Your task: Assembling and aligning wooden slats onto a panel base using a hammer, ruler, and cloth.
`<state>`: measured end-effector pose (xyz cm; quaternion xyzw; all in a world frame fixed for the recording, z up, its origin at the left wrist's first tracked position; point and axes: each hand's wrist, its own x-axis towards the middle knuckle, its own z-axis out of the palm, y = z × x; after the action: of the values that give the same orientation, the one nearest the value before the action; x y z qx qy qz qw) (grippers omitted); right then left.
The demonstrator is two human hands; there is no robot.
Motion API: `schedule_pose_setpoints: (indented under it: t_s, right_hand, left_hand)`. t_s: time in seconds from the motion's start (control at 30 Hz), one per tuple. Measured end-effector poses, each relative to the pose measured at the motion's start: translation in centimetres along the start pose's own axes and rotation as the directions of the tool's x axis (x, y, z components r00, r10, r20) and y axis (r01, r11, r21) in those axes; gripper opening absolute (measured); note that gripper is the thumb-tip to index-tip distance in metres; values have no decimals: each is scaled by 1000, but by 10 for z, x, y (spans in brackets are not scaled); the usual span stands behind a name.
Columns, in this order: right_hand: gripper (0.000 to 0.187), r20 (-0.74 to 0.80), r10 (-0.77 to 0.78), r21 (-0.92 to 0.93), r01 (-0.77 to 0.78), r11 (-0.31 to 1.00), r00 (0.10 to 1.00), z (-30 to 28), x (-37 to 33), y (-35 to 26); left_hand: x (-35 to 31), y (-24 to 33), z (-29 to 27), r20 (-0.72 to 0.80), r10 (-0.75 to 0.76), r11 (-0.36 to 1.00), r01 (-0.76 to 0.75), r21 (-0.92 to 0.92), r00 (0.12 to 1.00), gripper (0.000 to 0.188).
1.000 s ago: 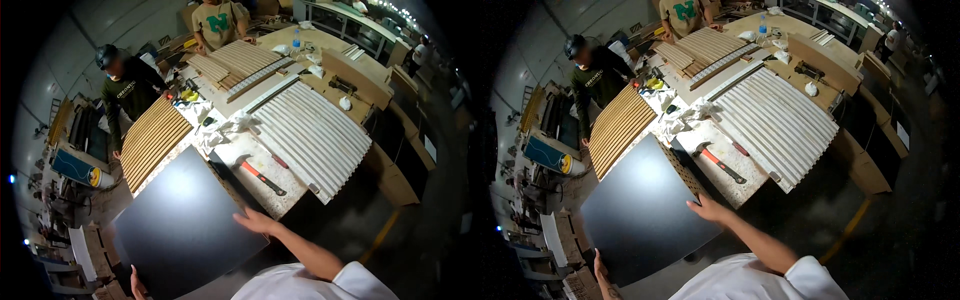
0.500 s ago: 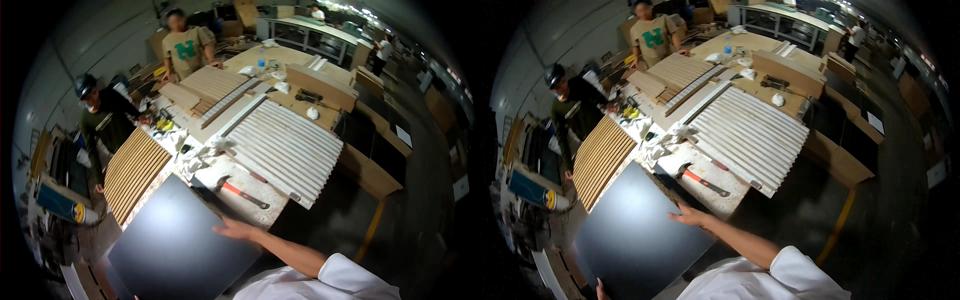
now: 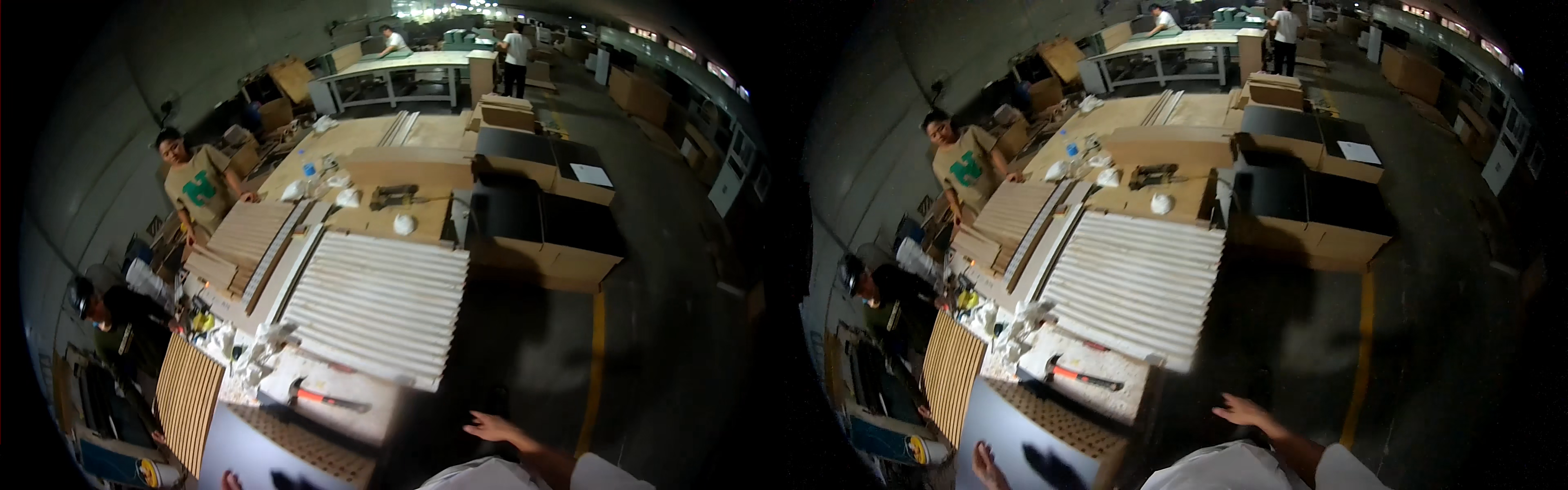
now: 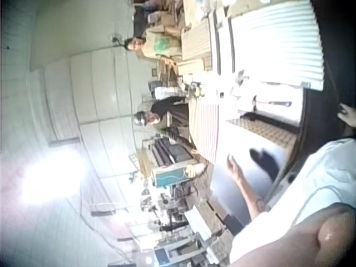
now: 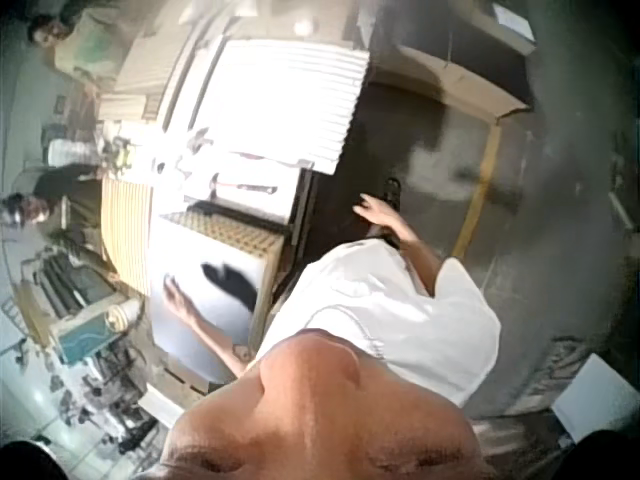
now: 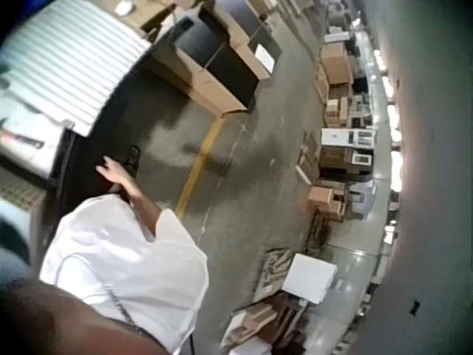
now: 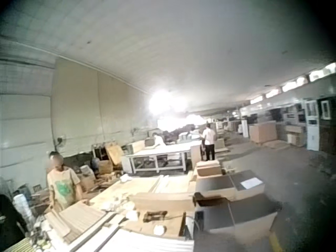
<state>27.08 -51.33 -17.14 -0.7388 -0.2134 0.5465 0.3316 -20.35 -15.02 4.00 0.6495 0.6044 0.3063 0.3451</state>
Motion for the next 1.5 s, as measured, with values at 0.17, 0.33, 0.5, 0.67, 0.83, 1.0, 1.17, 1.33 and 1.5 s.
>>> schedule_pose_setpoints:
  t_s: [0.17,0.33,0.5,0.67,0.83,1.0,1.17,1.33,1.5]
  right_hand:
    - [94,-322,69,-87,-102,991,944,-155,-33,157]
    - [90,-467,129,14,-139,990,875,-296,-60,117]
    - [83,-387,74,75,-48,996,919,-401,-12,32]
    - [83,-245,-326,-386,216,897,913,-496,100,-60]
    - [90,-251,-609,-604,370,706,752,-582,227,-196]
    - [89,-178,-785,-816,357,455,593,-646,334,-316]
    - [89,-126,-691,-898,213,384,711,-719,443,-379]
    - [90,-34,-568,-884,240,400,822,-724,474,-410]
    - [93,-23,-579,-865,274,420,815,-728,480,-414]
  left_hand:
    - [-26,167,298,405,384,917,-394,-63,830,31]
    - [-84,234,479,826,244,901,-434,1,509,35]
    - [-114,252,550,912,71,881,-455,133,404,37]
    - [-94,273,588,833,-54,956,-213,203,551,38]
    - [-51,274,652,627,1,977,-133,164,779,34]
    - [-5,316,738,533,127,992,-112,-60,837,36]
    - [18,413,757,513,1,997,41,-70,858,42]
    - [-9,397,748,322,-292,956,265,125,901,49]
    - [-59,372,777,125,-483,857,497,-138,867,49]
